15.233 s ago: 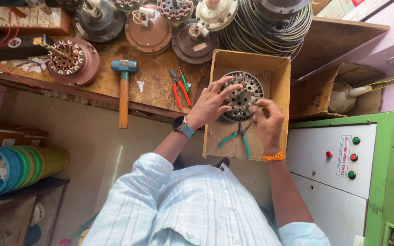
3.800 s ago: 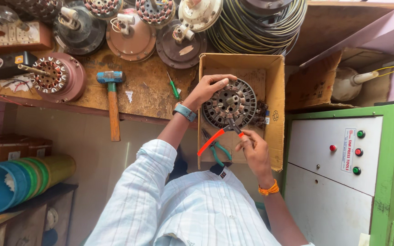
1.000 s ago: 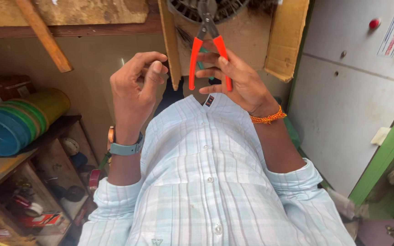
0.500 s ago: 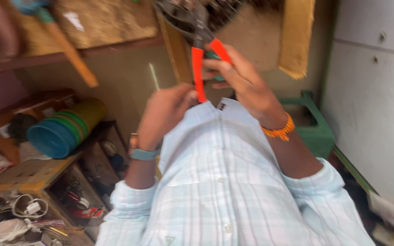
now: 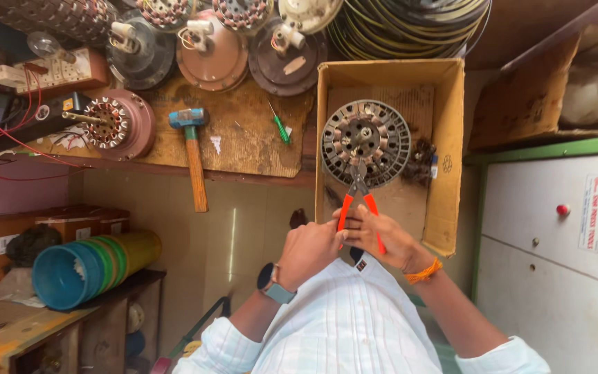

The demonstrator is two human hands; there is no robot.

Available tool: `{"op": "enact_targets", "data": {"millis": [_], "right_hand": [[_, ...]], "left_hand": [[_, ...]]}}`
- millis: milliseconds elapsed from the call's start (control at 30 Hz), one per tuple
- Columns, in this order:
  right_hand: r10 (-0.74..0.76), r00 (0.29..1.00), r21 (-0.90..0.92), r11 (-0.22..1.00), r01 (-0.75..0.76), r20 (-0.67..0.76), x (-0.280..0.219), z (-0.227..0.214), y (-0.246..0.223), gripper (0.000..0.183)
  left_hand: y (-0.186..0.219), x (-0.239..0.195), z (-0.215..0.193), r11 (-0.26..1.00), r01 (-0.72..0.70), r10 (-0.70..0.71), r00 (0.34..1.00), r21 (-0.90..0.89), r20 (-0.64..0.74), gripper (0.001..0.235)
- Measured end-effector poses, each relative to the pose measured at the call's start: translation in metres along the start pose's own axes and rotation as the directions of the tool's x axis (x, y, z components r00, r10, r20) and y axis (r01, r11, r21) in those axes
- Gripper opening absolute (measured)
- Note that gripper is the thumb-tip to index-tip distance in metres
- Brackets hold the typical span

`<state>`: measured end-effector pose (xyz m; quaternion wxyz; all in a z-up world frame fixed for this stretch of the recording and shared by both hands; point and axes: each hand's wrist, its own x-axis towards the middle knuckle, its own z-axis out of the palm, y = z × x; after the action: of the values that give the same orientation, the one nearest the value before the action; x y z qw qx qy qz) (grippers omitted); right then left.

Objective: The person uses pliers to remove small metal pieces from a circular electrical component, likely a motor stator, held in a cardboard box. The person repeatedly picks up and removes debris from the component's slots.

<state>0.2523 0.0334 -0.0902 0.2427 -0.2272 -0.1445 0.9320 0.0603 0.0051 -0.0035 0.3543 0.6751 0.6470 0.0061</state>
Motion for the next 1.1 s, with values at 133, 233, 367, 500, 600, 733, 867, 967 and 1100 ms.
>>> {"op": "enact_targets", "data": {"millis": [133,233,367,500,600,733,867,967,1100], "right_hand": [[-0.108,0.987,0.108,0.987,0.121,-0.122,0.023,0.001,0.029,0.040],[-0.175,0.984,0.221,0.961,0.165,0.026,0.027,0.010,0.039,0.041],[-0.061,0.991,-0.017,0.998,0.059,-0.121,0.014,0.027,0.018,0.049],[-0.036,0.973,-0.220,0.975,-0.015,-0.226,0.005,0.037,0.002,0.057],[-0.045,0.958,-0.308,0.950,-0.047,-0.284,0.011,0.042,-0.005,0.059],[0.001,0.975,-0.177,0.983,-0.041,-0.223,0.010,0.035,-0.003,0.057],[-0.032,0.993,-0.045,0.999,0.027,-0.114,0.007,0.003,0.010,0.055],[0.016,0.997,0.018,1.000,-0.014,-0.075,0.021,-0.026,0.024,0.055],[-0.032,0.999,-0.049,0.998,0.033,0.020,0.055,-0.084,0.027,0.068]], "left_hand": [[-0.004,0.010,-0.025,0.889,-0.057,-0.079,0.959,-0.454,-0.273,0.028],[-0.015,0.049,-0.040,0.880,-0.297,0.013,0.796,-0.371,-0.605,0.018],[-0.011,0.130,-0.053,0.840,-0.495,0.133,0.587,-0.224,-0.799,0.019],[0.008,0.176,-0.041,0.846,-0.485,0.154,0.620,-0.221,-0.769,0.023],[0.016,0.177,-0.040,0.832,-0.416,0.064,0.729,-0.368,-0.681,0.025],[0.012,0.169,-0.042,0.864,-0.366,0.055,0.751,-0.346,-0.658,0.024],[0.012,0.173,-0.032,0.836,-0.430,0.078,0.708,-0.341,-0.702,0.023],[0.014,0.171,-0.041,0.825,-0.473,0.109,0.671,-0.309,-0.734,0.024],[0.019,0.165,-0.042,0.846,-0.404,0.058,0.719,-0.348,-0.692,0.025]]}}
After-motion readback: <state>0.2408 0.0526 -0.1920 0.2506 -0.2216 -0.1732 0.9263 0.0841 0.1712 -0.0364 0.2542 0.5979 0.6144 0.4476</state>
